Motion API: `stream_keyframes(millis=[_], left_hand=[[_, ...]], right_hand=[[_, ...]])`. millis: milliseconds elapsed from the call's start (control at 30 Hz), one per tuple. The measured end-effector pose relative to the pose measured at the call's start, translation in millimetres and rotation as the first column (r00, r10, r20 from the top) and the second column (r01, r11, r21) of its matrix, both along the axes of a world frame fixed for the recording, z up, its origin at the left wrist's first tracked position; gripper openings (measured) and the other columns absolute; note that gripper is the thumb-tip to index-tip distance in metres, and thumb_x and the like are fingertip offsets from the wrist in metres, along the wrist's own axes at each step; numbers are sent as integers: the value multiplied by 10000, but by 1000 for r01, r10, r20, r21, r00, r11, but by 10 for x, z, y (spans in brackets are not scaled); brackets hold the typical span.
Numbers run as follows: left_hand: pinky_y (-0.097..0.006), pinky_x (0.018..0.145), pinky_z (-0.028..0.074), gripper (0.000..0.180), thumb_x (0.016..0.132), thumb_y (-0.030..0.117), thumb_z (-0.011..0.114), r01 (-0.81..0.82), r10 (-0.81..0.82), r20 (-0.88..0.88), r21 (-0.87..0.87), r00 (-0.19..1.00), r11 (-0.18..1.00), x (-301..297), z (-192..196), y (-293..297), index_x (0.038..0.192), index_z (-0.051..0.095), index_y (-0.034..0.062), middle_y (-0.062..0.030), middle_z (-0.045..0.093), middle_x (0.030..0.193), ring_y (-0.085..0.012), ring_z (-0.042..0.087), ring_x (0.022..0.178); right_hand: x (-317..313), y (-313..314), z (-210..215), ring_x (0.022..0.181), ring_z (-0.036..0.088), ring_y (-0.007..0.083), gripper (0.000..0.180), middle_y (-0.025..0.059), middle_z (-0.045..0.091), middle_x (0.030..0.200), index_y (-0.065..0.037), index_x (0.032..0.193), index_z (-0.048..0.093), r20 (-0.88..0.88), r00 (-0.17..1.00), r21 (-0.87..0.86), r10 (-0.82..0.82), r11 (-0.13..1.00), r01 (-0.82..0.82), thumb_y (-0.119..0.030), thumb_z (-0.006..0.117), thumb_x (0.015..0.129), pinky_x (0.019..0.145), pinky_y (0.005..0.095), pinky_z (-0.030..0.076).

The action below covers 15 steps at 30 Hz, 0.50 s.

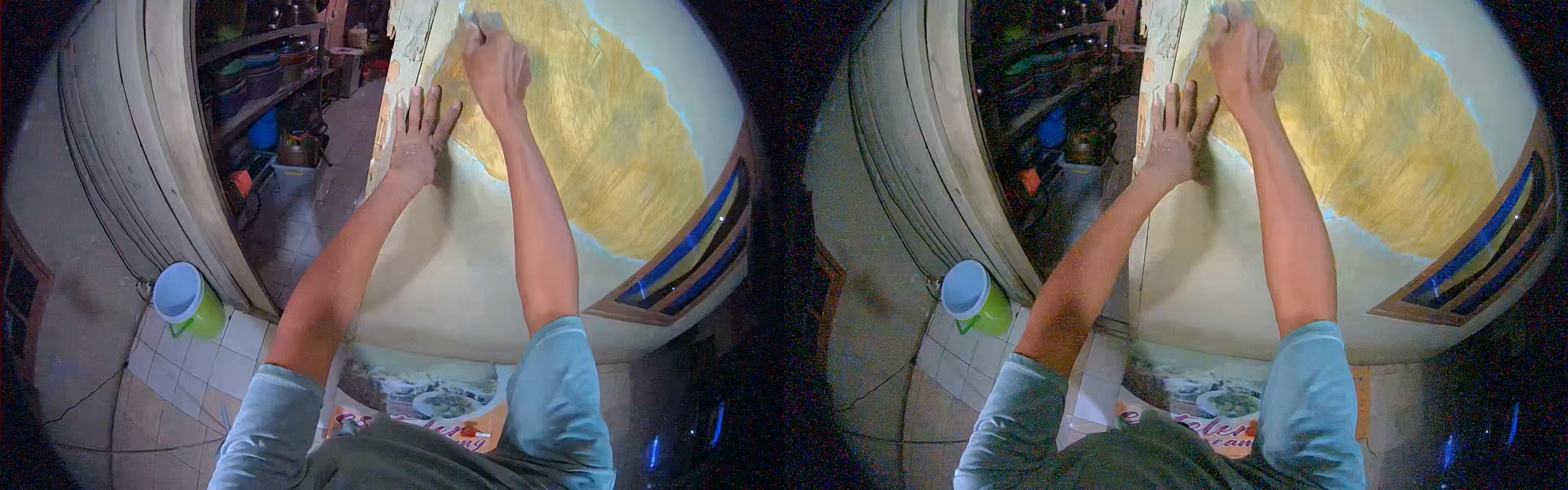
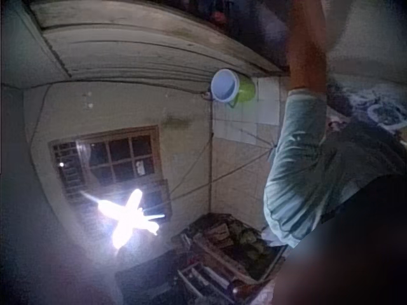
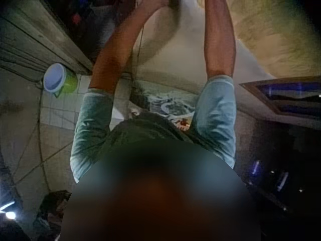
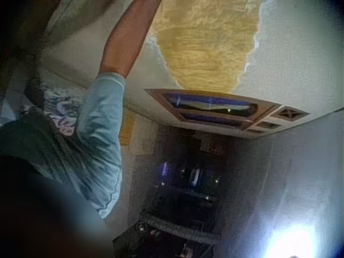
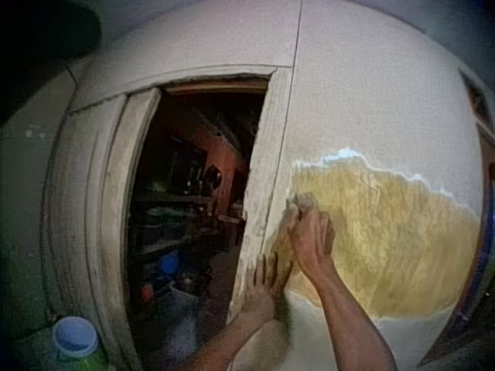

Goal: Scraping and smoothing a damaged section of a wall with a putty knife.

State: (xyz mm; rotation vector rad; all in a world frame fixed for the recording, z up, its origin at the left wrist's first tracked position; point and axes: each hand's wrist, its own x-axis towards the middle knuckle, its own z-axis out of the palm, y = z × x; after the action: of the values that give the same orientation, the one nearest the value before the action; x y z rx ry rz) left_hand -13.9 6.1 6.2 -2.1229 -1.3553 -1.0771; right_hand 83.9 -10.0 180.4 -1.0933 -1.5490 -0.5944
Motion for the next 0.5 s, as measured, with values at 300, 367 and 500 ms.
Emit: stream_keyframes(millis=[300, 367, 500], left_hand=[[-664, 1241, 48, 1218, 749, 169, 810, -77, 66, -112, -91, 991, 993, 42, 48, -109, 1685, 32, 227, -264, -74, 1715, -532, -49, 1562], [-662, 1241, 51, 1199, 761, 161, 789, -81, 84, -87, 38, 993, 996, -11, -83, 23, 1685, 27, 224, -262, -72, 1716, -531, -46, 1563], [-664, 1237, 83, 1175, 774, 172, 769, -169, 189, -132, 149, 973, 974, -107, -115, -42, 1685, 28, 210, -258, -67, 1718, -528, -38, 1565]], right_hand=[[49, 26, 138, 907, 678, 533, 415, 330, 697, 898, -22, 1040, 769, 2, 1000, 64, 15, 998, -15, -396, 599, 981, 802, 561, 555], [-9, -84, 117, 877, 684, 530, 419, 327, 697, 880, -21, 1017, 777, 12, 1000, 84, 25, 996, -26, -401, 603, 988, 786, 566, 554], [-13, -187, -272, 977, 684, 512, 450, 339, 704, 976, -11, 1036, 759, -68, 997, -122, -21, 992, 12, -414, 560, 1010, 873, 565, 551]])
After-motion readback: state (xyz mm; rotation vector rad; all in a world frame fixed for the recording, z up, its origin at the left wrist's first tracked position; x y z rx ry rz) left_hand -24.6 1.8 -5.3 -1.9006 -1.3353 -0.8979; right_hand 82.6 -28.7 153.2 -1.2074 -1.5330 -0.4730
